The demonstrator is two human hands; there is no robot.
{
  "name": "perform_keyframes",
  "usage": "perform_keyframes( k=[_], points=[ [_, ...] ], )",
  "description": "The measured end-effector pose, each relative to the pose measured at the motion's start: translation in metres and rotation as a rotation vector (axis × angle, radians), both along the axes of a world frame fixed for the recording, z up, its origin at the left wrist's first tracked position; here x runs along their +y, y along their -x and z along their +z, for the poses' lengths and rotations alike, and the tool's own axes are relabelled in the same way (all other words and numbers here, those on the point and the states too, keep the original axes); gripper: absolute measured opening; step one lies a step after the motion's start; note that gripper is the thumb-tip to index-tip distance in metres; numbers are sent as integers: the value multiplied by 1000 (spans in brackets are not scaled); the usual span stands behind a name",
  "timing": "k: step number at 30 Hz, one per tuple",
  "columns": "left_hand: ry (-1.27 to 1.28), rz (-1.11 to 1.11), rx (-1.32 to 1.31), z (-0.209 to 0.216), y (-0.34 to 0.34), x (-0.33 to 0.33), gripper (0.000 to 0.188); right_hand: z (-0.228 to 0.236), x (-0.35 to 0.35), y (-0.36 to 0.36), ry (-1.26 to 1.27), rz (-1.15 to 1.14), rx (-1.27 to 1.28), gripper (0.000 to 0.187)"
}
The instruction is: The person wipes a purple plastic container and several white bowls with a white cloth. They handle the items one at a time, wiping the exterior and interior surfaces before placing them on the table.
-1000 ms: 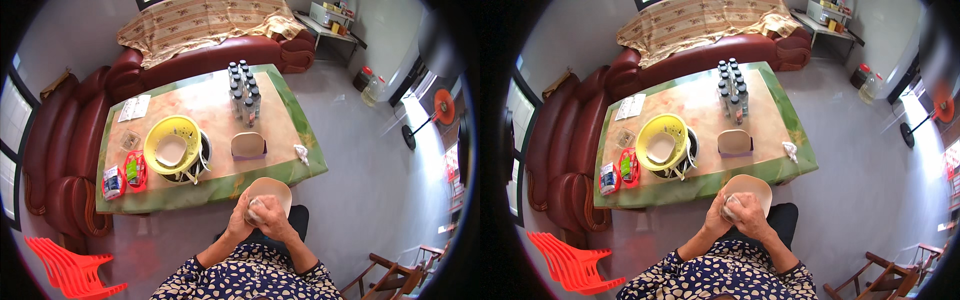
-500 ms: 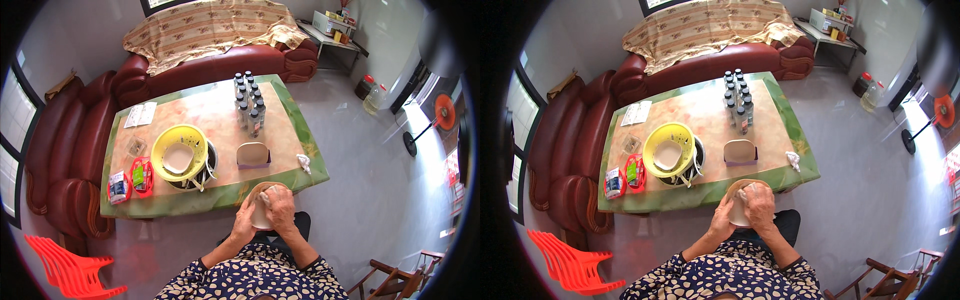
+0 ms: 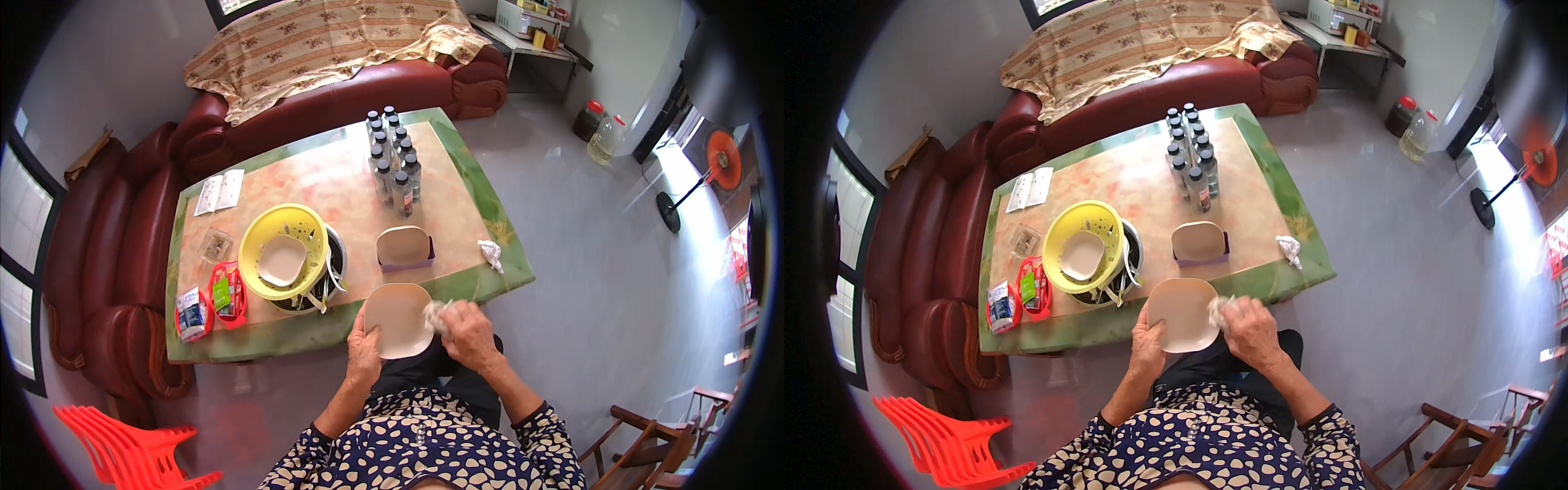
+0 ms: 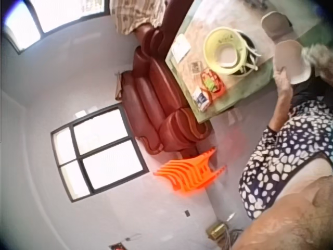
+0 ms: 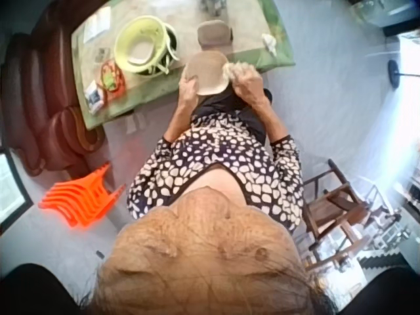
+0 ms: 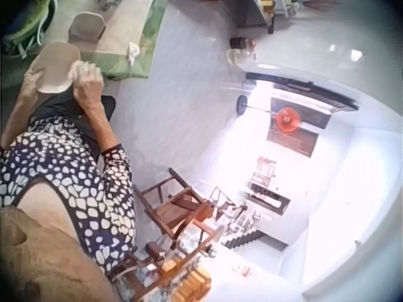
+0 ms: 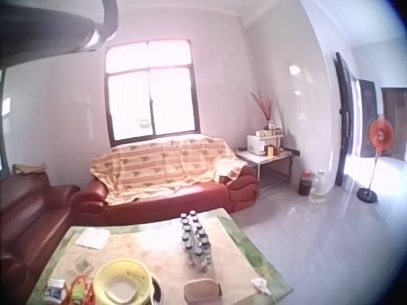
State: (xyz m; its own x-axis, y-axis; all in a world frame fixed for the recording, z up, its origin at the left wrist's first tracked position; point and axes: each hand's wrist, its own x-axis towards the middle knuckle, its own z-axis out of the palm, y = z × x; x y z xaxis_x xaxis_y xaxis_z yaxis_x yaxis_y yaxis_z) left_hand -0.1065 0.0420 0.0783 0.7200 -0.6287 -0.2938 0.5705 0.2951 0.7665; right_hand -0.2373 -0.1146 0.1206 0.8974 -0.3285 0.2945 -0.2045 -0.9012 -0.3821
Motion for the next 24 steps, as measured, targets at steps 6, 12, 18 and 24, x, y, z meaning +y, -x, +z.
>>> perform_keyframes(
  k=[6, 12, 18, 24],
  points=[
    [67, -98, -35, 5, 20, -7, 52, 1, 6, -34, 132, -67, -232, 30],
    [38, -50, -93, 13, 28, -12, 49, -23, 14, -17, 148, -186, -57, 28],
    [-47, -60, -173, 8, 29, -11, 50, -30, 40, 6, 23, -125, 94, 22],
    [-25, -99, -76, 9, 38, -12, 49, -16, 45, 7, -755, 101, -101, 20]
  ],
)
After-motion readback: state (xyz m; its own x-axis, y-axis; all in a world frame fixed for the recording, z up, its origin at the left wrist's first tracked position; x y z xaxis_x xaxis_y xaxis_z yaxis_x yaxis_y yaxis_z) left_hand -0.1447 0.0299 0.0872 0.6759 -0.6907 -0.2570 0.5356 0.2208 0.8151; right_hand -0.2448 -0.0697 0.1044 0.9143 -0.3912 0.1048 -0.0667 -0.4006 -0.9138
